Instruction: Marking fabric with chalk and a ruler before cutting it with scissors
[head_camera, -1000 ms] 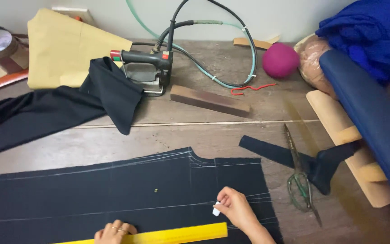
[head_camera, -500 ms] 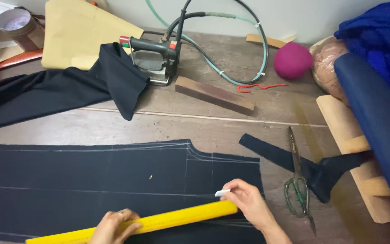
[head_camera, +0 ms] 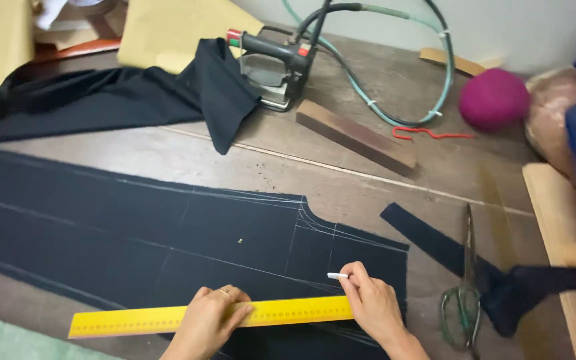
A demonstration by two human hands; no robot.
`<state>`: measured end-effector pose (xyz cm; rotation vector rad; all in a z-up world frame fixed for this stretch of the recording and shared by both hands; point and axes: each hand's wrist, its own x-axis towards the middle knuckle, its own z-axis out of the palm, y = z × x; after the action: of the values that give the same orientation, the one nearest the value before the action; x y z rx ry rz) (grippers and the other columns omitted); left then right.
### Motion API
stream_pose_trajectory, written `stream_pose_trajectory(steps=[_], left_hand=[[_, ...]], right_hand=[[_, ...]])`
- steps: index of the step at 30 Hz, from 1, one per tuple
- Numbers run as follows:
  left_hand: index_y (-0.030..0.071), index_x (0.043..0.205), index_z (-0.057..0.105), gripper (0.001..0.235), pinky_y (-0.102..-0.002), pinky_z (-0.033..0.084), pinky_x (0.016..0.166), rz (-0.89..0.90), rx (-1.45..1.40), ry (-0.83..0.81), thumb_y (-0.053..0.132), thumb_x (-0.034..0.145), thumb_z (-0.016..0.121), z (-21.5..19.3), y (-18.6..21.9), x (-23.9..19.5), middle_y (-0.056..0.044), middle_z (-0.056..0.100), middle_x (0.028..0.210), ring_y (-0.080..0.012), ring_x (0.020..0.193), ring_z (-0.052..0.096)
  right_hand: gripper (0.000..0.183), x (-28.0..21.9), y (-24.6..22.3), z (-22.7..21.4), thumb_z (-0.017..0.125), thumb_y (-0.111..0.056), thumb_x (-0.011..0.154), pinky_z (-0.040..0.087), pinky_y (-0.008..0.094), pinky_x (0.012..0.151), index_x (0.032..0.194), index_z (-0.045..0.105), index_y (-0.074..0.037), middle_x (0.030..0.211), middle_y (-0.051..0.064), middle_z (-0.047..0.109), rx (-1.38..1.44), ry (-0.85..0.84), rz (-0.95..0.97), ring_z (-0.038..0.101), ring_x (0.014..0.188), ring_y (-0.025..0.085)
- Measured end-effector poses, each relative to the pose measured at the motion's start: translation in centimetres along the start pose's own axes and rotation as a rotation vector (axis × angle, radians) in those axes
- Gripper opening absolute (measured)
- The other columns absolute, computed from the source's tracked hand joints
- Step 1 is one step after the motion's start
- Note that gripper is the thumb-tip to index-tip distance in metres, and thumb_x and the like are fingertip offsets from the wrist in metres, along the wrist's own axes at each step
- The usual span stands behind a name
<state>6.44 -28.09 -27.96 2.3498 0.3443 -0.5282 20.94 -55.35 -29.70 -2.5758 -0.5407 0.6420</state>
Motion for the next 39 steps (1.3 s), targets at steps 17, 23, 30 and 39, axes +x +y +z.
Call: stream_pose_trajectory(steps=[17, 23, 30, 39], left_hand=[[0.040, 0.124, 0.062, 0.041, -0.023, 0.049, 0.077, -0.662, -0.465, 0.482, 0.041, 0.083, 0.064, 15.2, 11.9, 0.1, 0.016, 0.068, 0.099, -0.0045, 0.089, 0.067], [0.040, 0.138, 0.049, 0.050, -0.019, 0.055, 0.071, -0.819, -0.438, 0.464, 0.034, 0.090, 0.057, 16.3, 13.6, 1.9, 0.006, 0.060, 0.097, -0.0065, 0.085, 0.060], [0.039, 0.136, 0.052, 0.047, -0.030, 0.051, 0.062, -0.584, -0.263, 0.613, 0.038, 0.090, 0.055, 18.5, 13.4, 2.7, 0.007, 0.054, 0.094, -0.0101, 0.075, 0.060], [0.039, 0.135, 0.052, 0.049, -0.027, 0.062, 0.075, -0.685, -0.317, 0.496, 0.039, 0.088, 0.061, 17.7, 13.1, 3.9, 0.007, 0.058, 0.100, -0.0061, 0.083, 0.064]], right_hand=[[0.015, 8.5, 11.1, -6.5, 0.064, -0.002, 0.085, 0.055, 0.036, 0.064, 0.097, 0.062, 0.007, 0.066, 0.019, 0.061, 1.340, -0.527, -0.112, 0.063, 0.058, 0.025], [0.012, 11.8, 9.9, -9.5, 0.068, -0.004, 0.083, 0.052, 0.029, 0.075, 0.094, 0.071, -0.001, 0.063, 0.011, 0.067, 0.836, -0.268, -0.204, 0.065, 0.062, 0.017], [0.029, 15.5, 9.3, -8.0, 0.069, -0.003, 0.081, 0.053, 0.023, 0.081, 0.110, 0.070, 0.001, 0.087, 0.011, 0.072, 0.765, -0.358, -0.307, 0.073, 0.079, 0.019], [0.014, 15.2, 5.8, -7.2, 0.069, -0.009, 0.084, 0.060, 0.021, 0.070, 0.095, 0.076, -0.004, 0.088, 0.006, 0.064, 0.532, -0.285, -0.429, 0.068, 0.075, 0.014]])
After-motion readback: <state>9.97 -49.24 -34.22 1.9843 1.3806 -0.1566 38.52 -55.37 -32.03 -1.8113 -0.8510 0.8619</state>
